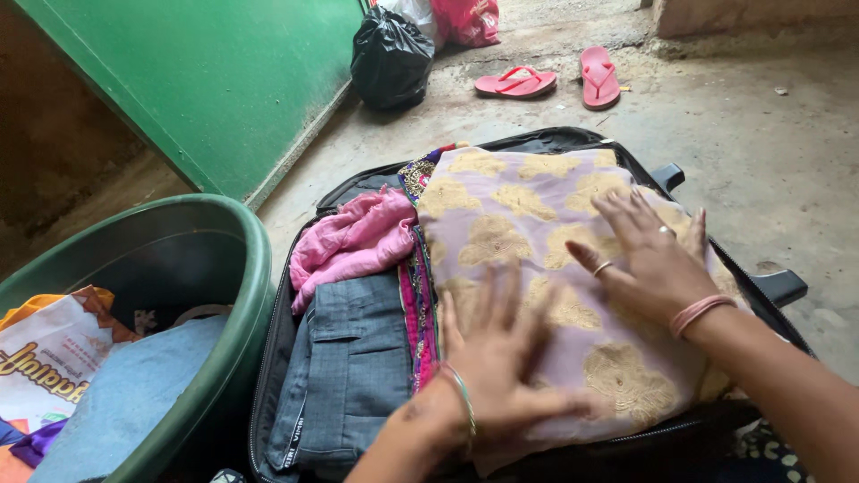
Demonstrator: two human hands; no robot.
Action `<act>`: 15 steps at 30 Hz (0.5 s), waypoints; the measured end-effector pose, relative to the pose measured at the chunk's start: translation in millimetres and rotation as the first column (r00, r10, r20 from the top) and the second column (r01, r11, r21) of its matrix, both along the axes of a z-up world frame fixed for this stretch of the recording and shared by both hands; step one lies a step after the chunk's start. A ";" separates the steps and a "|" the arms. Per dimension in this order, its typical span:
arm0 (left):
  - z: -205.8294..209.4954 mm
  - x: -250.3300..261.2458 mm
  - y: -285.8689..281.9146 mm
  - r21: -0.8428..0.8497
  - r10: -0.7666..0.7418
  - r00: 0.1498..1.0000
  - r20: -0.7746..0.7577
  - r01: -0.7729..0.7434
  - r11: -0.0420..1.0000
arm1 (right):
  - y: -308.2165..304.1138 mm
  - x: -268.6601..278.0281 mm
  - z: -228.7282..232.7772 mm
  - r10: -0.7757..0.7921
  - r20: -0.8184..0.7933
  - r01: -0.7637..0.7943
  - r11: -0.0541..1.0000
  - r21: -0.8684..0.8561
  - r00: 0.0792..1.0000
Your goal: The person packs clothes into a suitcase. They fold a pink cloth and place it inside, followed by a pair of jeans and a purple garment. The suitcase is then closed.
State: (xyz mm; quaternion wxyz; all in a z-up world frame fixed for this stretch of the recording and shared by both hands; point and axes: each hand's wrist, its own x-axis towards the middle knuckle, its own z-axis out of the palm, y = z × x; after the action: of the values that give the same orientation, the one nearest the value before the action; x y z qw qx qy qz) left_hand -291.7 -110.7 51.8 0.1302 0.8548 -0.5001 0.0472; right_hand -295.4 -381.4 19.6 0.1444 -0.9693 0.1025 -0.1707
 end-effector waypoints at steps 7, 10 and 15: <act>-9.6 18.3 14.6 0.054 -0.116 0.992 -0.049 0.118 0.992 | 5.4 -0.9 -12.4 -0.156 -0.054 0.155 0.987 -0.031 0.986; -11.8 14.9 14.9 0.036 -0.102 0.995 0.009 0.102 0.994 | 6.9 -0.3 -14.4 -0.155 -0.016 0.154 0.987 -0.049 0.988; 2.0 16.9 27.9 0.107 -0.175 0.973 -0.147 0.192 0.976 | 5.2 -7.6 -14.1 -0.120 0.011 0.120 0.993 -0.022 0.993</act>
State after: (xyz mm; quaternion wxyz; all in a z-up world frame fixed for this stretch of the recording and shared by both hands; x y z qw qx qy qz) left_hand -274.9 -82.9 53.8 0.1163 0.8123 -0.5689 -0.0539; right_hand -303.0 -376.2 5.6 0.1235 -0.9621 0.1579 -0.1851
